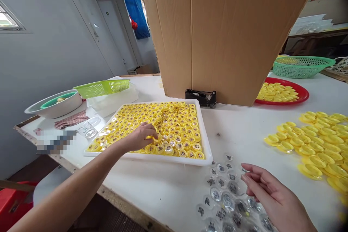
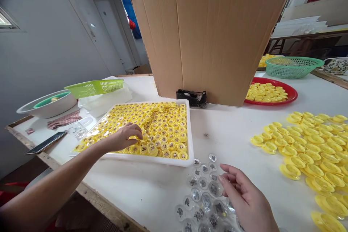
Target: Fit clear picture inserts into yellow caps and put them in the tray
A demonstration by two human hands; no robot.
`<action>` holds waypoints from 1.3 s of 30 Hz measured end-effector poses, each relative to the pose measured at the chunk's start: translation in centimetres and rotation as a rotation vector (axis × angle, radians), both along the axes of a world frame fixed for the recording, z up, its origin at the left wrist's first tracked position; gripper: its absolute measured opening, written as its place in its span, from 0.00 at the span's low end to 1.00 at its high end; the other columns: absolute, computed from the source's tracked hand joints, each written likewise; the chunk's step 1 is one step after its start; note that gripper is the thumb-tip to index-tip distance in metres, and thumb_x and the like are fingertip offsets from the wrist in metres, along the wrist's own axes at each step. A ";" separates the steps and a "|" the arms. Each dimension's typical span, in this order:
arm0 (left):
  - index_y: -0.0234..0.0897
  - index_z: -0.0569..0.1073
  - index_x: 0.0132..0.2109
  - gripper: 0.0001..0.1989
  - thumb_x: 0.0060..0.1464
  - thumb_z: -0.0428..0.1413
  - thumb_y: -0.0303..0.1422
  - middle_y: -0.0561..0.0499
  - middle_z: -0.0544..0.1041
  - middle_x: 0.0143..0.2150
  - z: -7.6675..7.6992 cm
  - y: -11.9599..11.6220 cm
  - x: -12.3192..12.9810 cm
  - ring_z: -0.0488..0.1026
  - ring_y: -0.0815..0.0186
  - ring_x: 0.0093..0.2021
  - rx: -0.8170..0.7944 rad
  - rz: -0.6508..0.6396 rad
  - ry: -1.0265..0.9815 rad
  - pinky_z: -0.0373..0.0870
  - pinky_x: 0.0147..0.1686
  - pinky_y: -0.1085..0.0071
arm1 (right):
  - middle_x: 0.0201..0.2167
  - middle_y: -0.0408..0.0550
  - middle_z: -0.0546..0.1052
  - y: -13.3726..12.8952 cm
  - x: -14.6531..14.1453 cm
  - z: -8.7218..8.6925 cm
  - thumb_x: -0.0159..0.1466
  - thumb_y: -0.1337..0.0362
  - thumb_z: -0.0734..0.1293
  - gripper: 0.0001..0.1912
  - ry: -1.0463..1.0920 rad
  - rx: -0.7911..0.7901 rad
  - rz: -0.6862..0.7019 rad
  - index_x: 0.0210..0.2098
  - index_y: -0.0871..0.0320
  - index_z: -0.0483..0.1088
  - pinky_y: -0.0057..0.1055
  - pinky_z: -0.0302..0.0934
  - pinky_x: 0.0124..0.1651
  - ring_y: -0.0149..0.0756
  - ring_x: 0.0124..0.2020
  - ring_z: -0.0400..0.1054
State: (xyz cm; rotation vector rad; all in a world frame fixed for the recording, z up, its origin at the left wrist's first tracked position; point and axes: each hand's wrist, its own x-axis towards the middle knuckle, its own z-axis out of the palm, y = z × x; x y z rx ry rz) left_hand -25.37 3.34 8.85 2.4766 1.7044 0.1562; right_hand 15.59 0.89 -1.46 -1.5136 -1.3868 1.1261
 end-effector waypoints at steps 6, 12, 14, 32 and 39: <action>0.45 0.76 0.47 0.18 0.52 0.51 0.23 0.47 0.74 0.42 -0.6 1.7 -0.6 0.66 0.59 0.44 0.022 0.048 0.039 0.63 0.44 0.63 | 0.31 0.45 0.75 0.1 0.1 -1.0 0.52 0.48 0.67 0.27 -0.022 0.017 -0.021 0.47 0.54 0.69 0.27 0.68 0.31 0.35 0.26 0.69; 0.45 0.79 0.40 0.13 0.52 0.54 0.25 0.48 0.74 0.39 -1.2 2.7 -0.8 0.67 0.61 0.43 -0.019 0.020 0.059 0.63 0.44 0.66 | 0.30 0.45 0.75 0.0 0.4 -1.8 0.53 0.46 0.67 0.27 -0.034 0.021 -0.035 0.47 0.53 0.69 0.27 0.68 0.30 0.36 0.26 0.69; 0.44 0.79 0.38 0.11 0.52 0.54 0.26 0.48 0.74 0.38 -1.0 2.6 -0.8 0.67 0.61 0.42 -0.035 0.022 0.059 0.64 0.43 0.67 | 0.30 0.45 0.75 0.1 0.5 -2.0 0.53 0.46 0.66 0.27 -0.029 0.014 -0.033 0.47 0.53 0.69 0.27 0.68 0.31 0.36 0.26 0.69; 0.42 0.77 0.38 0.11 0.52 0.51 0.26 0.50 0.78 0.37 0.4 1.7 1.1 0.71 0.60 0.42 0.015 0.038 0.049 0.66 0.43 0.66 | 0.31 0.46 0.77 -0.2 0.8 -1.2 0.58 0.50 0.63 0.18 -0.166 0.114 0.002 0.41 0.53 0.70 0.28 0.67 0.32 0.36 0.28 0.71; 0.39 0.74 0.41 0.10 0.58 0.49 0.33 0.47 0.76 0.35 1.2 -4.5 12.1 0.71 0.63 0.38 0.195 -0.179 -0.316 0.69 0.38 0.68 | 0.33 0.47 0.73 2.0 -0.8 1.9 0.63 0.68 0.55 0.11 -0.751 0.286 0.294 0.32 0.55 0.69 0.30 0.60 0.37 0.35 0.33 0.68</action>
